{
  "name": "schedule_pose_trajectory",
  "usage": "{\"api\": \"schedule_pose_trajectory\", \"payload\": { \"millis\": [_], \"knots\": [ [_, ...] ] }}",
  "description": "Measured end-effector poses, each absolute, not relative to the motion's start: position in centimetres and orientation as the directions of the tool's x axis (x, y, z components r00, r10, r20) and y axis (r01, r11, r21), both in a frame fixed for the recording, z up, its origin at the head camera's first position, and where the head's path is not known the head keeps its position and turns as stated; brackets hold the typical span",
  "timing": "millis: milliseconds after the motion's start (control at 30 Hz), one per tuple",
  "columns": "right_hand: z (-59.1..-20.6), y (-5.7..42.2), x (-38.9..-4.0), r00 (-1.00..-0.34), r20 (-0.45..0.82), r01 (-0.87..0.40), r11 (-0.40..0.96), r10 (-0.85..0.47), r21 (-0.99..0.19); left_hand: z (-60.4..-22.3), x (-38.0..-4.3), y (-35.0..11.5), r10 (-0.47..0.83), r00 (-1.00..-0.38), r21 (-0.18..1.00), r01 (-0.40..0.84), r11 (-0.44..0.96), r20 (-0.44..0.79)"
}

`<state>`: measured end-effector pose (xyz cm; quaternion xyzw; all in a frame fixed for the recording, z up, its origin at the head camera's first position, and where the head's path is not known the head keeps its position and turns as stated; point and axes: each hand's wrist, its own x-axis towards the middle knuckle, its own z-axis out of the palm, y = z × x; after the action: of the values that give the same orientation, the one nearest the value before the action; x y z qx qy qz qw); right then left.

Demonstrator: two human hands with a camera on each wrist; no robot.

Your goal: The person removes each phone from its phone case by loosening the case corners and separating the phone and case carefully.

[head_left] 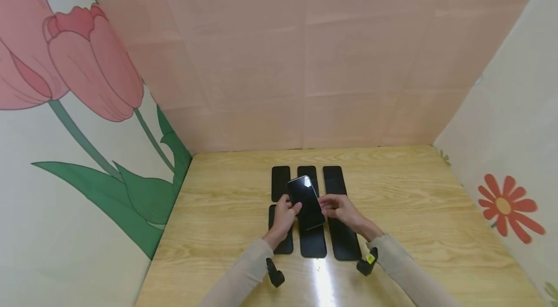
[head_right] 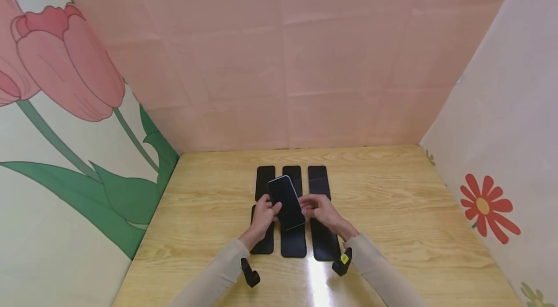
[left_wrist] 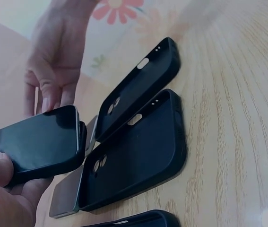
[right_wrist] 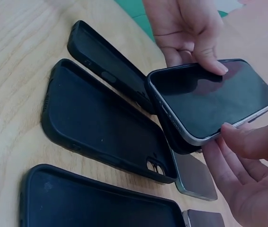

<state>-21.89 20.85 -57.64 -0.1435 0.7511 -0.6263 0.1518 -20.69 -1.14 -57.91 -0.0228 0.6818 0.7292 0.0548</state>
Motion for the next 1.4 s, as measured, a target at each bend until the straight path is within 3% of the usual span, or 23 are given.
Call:
{"api": "schedule_pose_trajectory", "payload": {
  "millis": [200,533,833,1267,1400],
  "knots": [
    [-57.5,20.9,-21.6,-0.909,-0.067,-0.003,0.168,-0.412,-0.986,-57.8,-20.7,-1.2,0.035,-0.992,0.992,-0.120,-0.050,-0.118],
    [-57.8,21.0,-21.4,-0.847,-0.161,0.109,0.130,-0.507,-0.985,-58.1,-20.9,-1.3,0.022,-0.989,0.985,-0.149,-0.085,-0.148],
    [-57.9,20.9,-21.3,-0.812,-0.118,0.092,0.074,-0.572,-0.993,-58.1,-20.7,-1.5,0.022,-0.986,0.979,-0.164,-0.117,-0.162],
    [-58.3,20.4,-21.3,-0.853,-0.093,0.064,0.074,-0.513,-0.995,-55.7,-19.6,-2.0,0.083,-0.979,0.969,-0.198,-0.148,-0.188],
    [-58.3,20.1,-21.2,-0.878,-0.129,0.089,0.109,-0.461,-0.990,-57.0,-20.0,-2.0,0.094,-0.982,0.966,-0.181,-0.185,-0.166]
  ]
}}
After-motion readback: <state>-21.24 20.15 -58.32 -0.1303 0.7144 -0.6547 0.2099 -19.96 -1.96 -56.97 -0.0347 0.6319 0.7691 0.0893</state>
